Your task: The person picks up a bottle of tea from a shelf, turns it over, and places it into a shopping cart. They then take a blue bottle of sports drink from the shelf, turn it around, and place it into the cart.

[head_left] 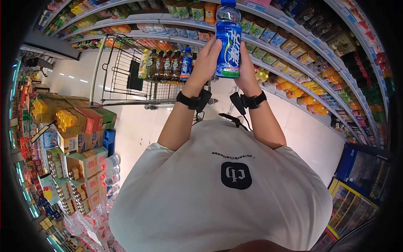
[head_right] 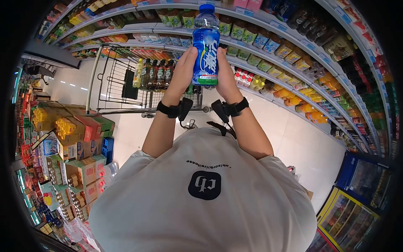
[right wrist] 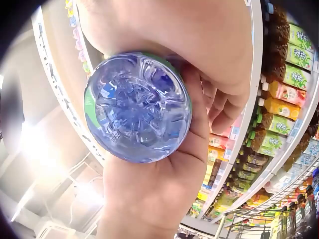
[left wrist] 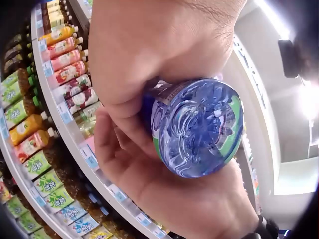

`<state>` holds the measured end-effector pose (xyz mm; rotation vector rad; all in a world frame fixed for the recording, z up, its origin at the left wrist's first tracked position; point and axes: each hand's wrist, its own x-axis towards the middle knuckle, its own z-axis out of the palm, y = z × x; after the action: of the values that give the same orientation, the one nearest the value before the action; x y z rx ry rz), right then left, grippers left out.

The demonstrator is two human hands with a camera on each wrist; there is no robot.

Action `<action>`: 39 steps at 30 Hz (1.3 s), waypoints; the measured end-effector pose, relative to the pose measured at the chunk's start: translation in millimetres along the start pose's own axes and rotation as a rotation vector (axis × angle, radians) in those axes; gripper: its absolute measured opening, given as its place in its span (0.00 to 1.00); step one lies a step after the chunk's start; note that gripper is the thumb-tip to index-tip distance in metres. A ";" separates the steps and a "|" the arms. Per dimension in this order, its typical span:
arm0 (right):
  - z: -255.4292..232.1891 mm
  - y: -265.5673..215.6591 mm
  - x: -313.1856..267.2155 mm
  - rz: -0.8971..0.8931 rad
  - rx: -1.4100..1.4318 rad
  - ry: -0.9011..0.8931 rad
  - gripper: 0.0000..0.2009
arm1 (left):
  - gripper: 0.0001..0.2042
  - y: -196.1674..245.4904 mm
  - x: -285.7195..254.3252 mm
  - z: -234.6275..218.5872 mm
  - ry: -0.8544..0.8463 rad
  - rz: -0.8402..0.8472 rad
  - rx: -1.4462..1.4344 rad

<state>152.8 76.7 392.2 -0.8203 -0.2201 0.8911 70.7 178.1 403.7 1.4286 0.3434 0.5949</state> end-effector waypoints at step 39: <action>8.6 67.8 129.9 0.279 -0.013 -0.198 0.26 | 0.31 -65.5 51.9 -106.0 0.259 -0.281 -0.213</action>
<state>189.5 204.4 329.8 -0.7865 -0.2889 1.2364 65.1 292.4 332.2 1.0765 0.6548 0.5681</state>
